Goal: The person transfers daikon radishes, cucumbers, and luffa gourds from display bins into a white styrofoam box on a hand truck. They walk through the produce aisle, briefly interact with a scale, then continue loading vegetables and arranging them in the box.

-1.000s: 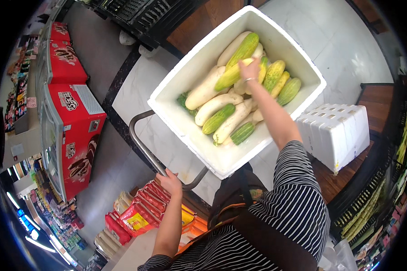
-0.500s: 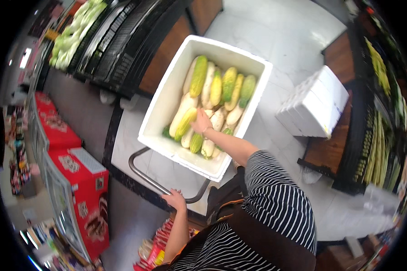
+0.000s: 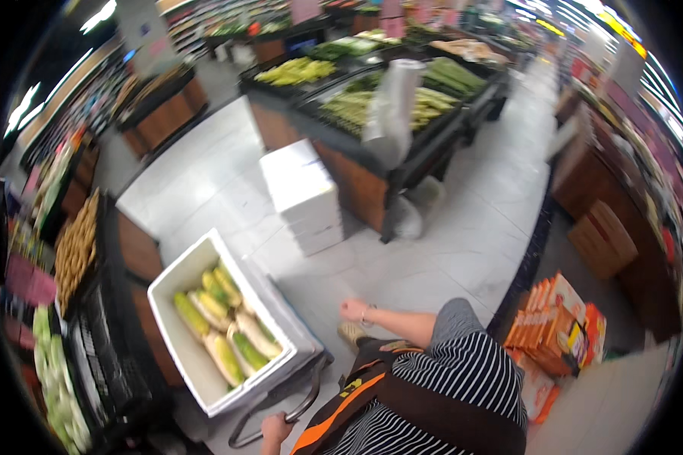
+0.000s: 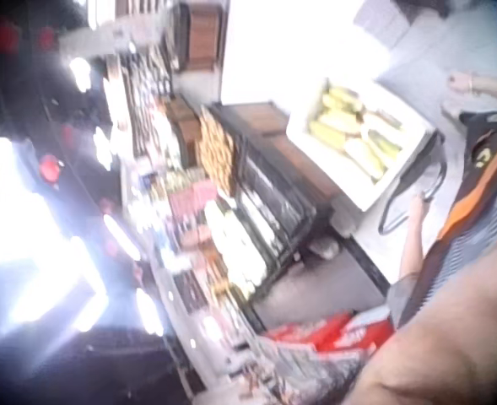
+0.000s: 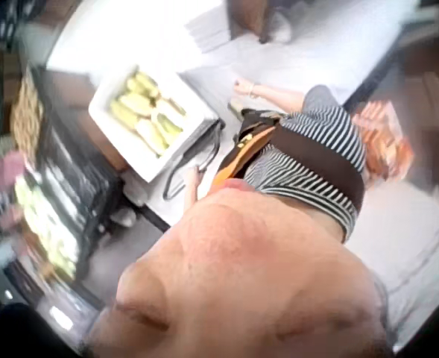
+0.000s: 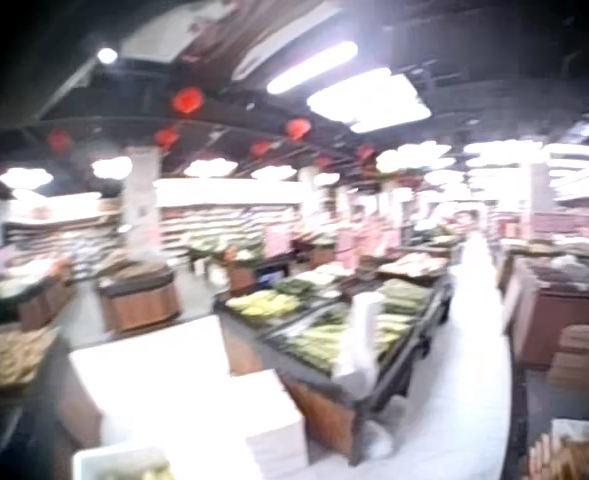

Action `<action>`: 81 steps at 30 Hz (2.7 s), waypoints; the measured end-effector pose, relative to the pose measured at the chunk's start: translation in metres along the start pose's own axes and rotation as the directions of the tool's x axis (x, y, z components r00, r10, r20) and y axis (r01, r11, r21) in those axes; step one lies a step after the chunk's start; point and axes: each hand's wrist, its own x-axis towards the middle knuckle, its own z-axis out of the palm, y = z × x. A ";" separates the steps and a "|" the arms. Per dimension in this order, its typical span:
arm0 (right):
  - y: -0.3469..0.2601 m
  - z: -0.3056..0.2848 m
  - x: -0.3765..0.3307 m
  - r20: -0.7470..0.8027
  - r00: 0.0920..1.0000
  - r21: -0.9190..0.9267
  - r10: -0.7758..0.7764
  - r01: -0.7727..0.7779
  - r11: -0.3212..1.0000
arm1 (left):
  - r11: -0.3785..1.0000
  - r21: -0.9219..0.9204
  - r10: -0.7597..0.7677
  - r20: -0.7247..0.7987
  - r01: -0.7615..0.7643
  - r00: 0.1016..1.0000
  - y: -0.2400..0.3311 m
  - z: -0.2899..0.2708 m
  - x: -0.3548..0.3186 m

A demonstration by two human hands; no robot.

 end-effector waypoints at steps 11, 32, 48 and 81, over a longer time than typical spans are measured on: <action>0.362 -0.041 -0.231 0.143 0.912 -0.727 0.383 -0.166 0.666 | 0.995 -0.040 -0.091 0.008 0.091 0.996 0.017 0.040 0.040; 0.538 -0.282 -0.281 -0.087 0.635 0.937 0.768 -0.209 0.279 | 0.888 -0.435 -0.189 -0.046 0.150 0.981 0.432 -0.048 0.113; 0.613 -0.526 -0.206 -0.042 0.616 0.926 0.787 -0.271 0.262 | 0.772 -0.469 -0.326 0.288 0.429 0.900 0.643 -0.108 0.181; 0.942 -1.098 0.015 -0.037 0.748 0.959 0.663 -0.160 0.234 | 0.391 -0.614 -0.878 -0.027 0.685 0.477 1.075 -0.073 0.371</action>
